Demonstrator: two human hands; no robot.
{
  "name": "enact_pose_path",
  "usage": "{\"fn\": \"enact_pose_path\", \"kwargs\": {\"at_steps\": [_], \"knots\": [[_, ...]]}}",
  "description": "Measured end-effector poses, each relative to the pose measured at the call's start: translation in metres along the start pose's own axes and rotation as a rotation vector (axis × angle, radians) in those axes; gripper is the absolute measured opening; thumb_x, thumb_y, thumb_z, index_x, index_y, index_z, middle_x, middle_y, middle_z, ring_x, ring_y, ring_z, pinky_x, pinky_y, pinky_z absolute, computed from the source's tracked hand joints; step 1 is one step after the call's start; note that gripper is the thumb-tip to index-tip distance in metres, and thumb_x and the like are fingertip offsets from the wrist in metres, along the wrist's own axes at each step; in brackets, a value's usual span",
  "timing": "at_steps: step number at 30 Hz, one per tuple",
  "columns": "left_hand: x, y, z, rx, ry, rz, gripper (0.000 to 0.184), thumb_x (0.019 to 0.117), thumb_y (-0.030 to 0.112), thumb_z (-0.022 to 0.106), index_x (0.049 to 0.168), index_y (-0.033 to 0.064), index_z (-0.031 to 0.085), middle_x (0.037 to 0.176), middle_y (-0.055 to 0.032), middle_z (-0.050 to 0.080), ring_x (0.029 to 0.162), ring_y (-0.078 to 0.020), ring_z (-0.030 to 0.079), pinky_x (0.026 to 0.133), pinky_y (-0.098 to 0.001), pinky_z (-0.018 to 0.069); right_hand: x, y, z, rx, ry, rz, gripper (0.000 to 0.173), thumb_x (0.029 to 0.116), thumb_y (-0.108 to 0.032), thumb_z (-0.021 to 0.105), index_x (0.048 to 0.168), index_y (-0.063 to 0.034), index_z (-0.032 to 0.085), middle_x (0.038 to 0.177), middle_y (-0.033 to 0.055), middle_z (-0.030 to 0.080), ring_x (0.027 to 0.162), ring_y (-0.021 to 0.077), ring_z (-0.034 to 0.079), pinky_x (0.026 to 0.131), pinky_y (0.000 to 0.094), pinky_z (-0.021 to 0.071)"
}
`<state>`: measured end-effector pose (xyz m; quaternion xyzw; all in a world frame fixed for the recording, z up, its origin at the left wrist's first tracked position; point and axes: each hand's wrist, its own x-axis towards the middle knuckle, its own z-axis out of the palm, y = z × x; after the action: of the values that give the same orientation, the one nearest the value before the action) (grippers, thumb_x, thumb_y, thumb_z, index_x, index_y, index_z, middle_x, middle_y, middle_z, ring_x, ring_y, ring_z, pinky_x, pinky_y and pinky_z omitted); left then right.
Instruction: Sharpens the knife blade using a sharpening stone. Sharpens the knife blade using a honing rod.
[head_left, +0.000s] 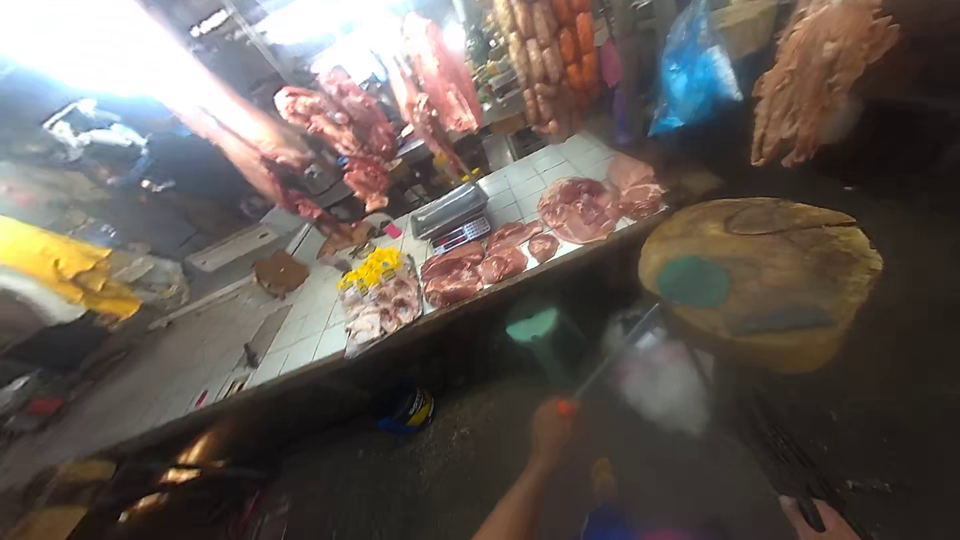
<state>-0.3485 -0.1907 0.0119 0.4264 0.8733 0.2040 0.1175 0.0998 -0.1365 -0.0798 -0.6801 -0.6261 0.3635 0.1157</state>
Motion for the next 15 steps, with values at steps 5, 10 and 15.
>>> {"fn": "enact_pose_path", "kwargs": {"at_steps": [5,10,15], "knots": [[0.025,-0.003,0.014,-0.175,-0.117,-0.119,0.044,0.1011,0.047,0.059,0.108,0.0051,0.072,0.105,-0.0144,0.071,0.102,-0.0275,0.069,0.093,-0.0485,0.0535,-0.024,-0.055,0.0,-0.054,-0.245,-0.482,0.044,0.0955,-0.041,0.071,0.107,0.0018,0.074,0.098,0.0231,0.074,0.093,0.0403,0.072,0.086,0.0633,0.055],[0.024,-0.002,0.042,-0.214,-0.005,0.038,0.025,0.0978,0.022,0.061,0.112,0.0045,0.073,0.118,-0.0147,0.071,0.118,-0.0281,0.065,0.107,-0.0501,0.0475,-0.041,-0.123,-0.013,0.015,-0.306,-0.503,0.047,0.0931,-0.05,0.072,0.112,-0.0073,0.073,0.086,0.0143,0.073,0.078,0.0299,0.071,0.076,0.056,0.0571],[0.023,-0.017,0.052,-0.269,0.075,0.126,0.028,0.0995,0.026,0.06,0.113,0.0061,0.074,0.121,-0.0126,0.071,0.123,-0.0272,0.063,0.11,-0.0506,0.0447,-0.078,-0.142,0.003,0.097,-0.219,-0.463,0.054,0.0997,-0.053,0.06,0.111,-0.0011,0.067,0.077,0.0158,0.068,0.071,0.0302,0.068,0.069,0.055,0.0553]]}}
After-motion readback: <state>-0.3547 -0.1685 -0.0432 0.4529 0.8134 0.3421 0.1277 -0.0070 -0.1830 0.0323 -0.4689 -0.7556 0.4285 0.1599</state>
